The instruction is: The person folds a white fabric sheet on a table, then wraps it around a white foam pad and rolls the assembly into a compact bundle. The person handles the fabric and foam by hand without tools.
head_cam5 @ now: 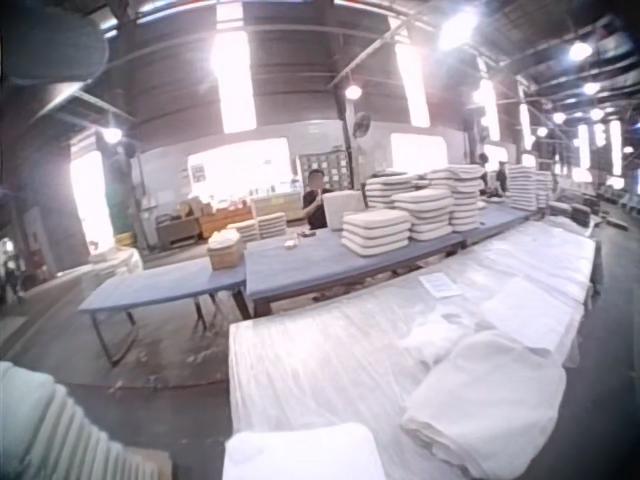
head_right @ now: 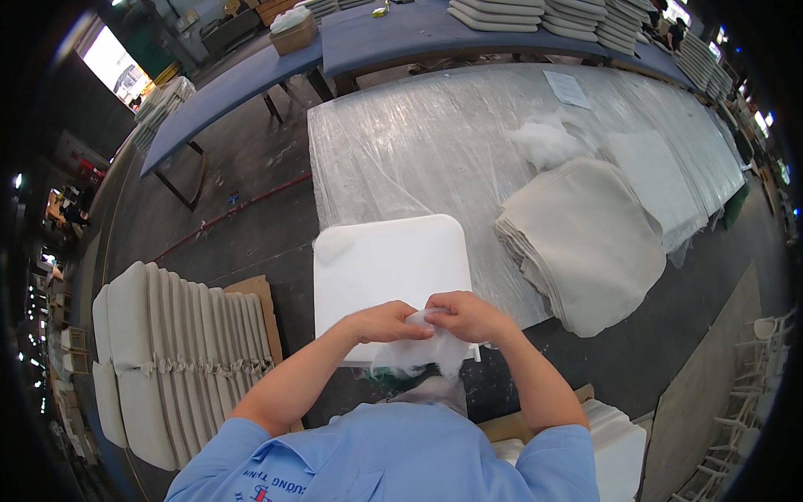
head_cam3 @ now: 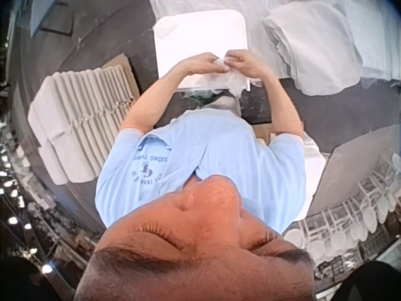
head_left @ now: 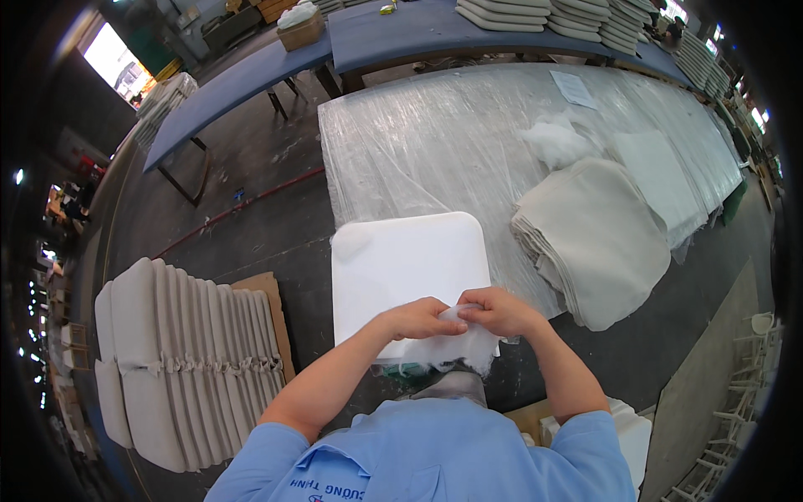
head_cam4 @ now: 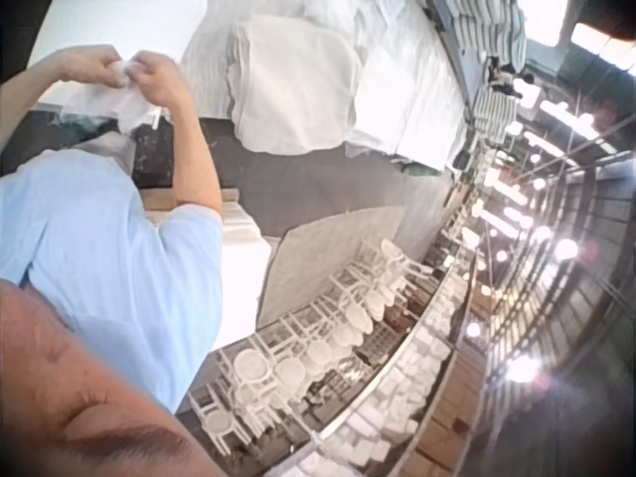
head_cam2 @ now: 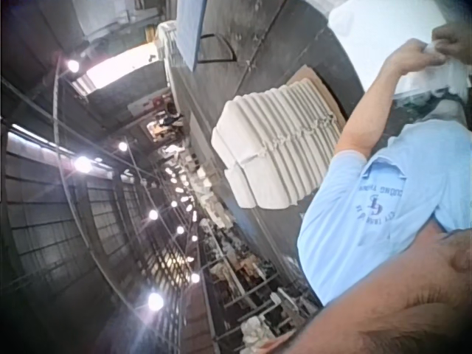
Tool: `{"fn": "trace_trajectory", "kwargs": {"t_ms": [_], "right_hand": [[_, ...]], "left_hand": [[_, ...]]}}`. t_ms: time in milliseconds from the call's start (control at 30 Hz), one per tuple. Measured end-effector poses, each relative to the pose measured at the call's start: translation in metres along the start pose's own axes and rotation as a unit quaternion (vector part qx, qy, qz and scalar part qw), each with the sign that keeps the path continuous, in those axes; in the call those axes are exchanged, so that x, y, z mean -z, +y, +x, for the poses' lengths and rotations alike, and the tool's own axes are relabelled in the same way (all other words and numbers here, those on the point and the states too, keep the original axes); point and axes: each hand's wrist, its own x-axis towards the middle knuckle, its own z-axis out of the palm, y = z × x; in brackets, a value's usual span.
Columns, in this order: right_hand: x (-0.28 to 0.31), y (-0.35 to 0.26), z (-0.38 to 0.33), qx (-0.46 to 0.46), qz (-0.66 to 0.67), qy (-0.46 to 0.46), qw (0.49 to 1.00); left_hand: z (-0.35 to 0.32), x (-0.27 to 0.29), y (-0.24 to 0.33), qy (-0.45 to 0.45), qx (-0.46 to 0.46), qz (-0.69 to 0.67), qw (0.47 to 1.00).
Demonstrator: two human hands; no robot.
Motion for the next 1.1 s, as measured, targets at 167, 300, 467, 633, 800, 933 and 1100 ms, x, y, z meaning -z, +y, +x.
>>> {"fn": "trace_trajectory", "kwargs": {"t_ms": [167, 300, 467, 633, 800, 933, 1100], "right_hand": [[-0.006, 0.009, 0.002, 0.01, -0.024, 0.038, 0.999], [-0.001, 0.075, 0.004, 0.039, -0.056, 0.195, 0.978], [0.053, 0.089, -0.003, -0.054, 0.268, 0.332, 0.903], [0.098, 0.088, 0.036, -0.092, 0.446, 0.317, 0.832], [0.161, 0.117, 0.147, -0.079, 0.504, 0.302, 0.805], [0.335, 0.197, 0.174, 0.02, 0.279, 0.465, 0.84], [0.368, 0.195, 0.209, -0.168, 0.185, 0.542, 0.803]], "left_hand": [[0.002, -0.009, -0.02, 0.043, 0.038, -0.056, 0.997], [-0.012, 0.004, -0.035, 0.036, -0.025, -0.064, 0.997], [-0.045, 0.025, -0.084, 0.208, -0.003, -0.31, 0.928], [-0.051, 0.015, -0.12, 0.343, -0.099, -0.498, 0.791], [-0.051, -0.024, -0.116, 0.419, -0.085, -0.581, 0.692], [0.002, -0.004, -0.096, 0.332, -0.153, -0.616, 0.698], [0.004, -0.002, -0.056, 0.437, -0.11, -0.627, 0.635]]}}
